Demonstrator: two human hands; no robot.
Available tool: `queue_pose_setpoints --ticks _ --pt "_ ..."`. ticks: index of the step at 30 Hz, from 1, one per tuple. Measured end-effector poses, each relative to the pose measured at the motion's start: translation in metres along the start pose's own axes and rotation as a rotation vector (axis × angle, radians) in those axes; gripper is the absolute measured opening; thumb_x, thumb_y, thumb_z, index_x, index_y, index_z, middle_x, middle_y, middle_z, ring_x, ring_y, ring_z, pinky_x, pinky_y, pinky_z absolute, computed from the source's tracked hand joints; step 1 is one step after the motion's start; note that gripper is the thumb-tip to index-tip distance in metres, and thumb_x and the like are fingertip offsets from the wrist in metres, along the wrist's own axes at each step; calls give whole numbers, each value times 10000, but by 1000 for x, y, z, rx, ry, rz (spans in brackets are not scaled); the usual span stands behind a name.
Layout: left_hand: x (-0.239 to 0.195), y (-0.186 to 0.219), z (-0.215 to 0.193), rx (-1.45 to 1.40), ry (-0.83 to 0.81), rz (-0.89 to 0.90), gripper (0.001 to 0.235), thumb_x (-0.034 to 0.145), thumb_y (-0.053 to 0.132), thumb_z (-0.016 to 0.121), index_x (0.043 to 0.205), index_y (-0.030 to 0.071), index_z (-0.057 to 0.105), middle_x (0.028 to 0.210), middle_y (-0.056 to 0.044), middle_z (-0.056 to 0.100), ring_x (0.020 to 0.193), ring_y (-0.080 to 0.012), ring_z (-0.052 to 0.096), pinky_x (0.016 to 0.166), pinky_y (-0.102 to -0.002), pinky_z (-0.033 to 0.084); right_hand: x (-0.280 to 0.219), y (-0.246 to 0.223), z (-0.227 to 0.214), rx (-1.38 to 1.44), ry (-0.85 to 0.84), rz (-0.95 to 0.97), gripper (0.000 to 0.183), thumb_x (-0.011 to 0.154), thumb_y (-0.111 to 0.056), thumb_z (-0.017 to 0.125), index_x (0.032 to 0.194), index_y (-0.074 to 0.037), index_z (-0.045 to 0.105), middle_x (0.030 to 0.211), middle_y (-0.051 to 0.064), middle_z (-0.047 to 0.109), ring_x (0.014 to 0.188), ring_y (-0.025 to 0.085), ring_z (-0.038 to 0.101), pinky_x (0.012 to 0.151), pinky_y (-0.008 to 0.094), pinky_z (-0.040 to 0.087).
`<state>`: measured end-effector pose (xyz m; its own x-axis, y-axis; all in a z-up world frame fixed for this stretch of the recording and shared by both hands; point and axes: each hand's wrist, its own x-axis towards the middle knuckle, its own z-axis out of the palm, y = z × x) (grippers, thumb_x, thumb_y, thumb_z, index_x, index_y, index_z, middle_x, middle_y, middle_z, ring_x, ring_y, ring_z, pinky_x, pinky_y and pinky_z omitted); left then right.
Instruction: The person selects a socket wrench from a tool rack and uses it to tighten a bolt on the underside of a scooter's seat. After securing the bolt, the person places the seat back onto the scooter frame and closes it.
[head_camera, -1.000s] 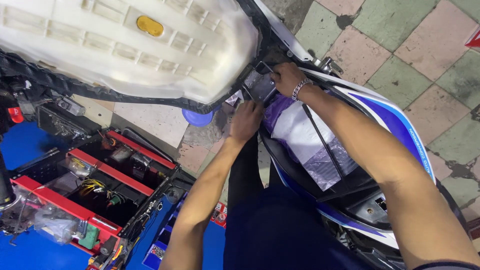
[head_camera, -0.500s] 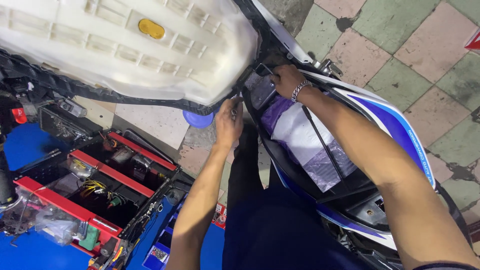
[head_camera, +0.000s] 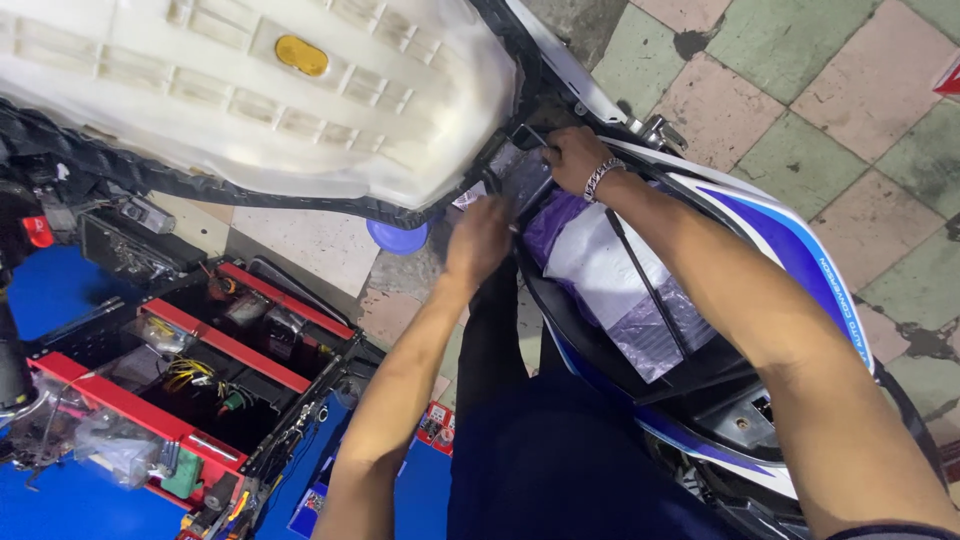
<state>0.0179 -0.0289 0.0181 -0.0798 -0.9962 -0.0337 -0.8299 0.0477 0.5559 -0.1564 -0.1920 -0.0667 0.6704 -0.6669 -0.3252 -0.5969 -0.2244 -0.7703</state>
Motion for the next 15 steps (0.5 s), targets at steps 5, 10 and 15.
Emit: queue_pose_setpoints --ticks 5,10,15 --pt "-26 -13 45 343 2 203 161 964 200 581 1095 113 613 886 -121 488 799 -341 547 690 -407 459 4 9 7 -62 -16 5 257 984 -205 567 895 -26 728 821 216 732 829 457 724 699 505 588" --pt "-33 17 5 141 181 95 231 890 101 673 1118 65 653 859 -138 544 796 -380 595 717 -441 493 1 1 2 -34 -9 14 269 986 -199 563 909 0 727 841 241 732 847 472 718 710 507 590" --pt "4 26 -42 -150 296 -114 64 959 74 657 1015 57 683 798 -152 577 775 -391 621 705 -425 522 0 3 2 -36 -15 -3 274 1000 -206 566 896 -6 722 826 234 726 844 464 717 711 501 585"
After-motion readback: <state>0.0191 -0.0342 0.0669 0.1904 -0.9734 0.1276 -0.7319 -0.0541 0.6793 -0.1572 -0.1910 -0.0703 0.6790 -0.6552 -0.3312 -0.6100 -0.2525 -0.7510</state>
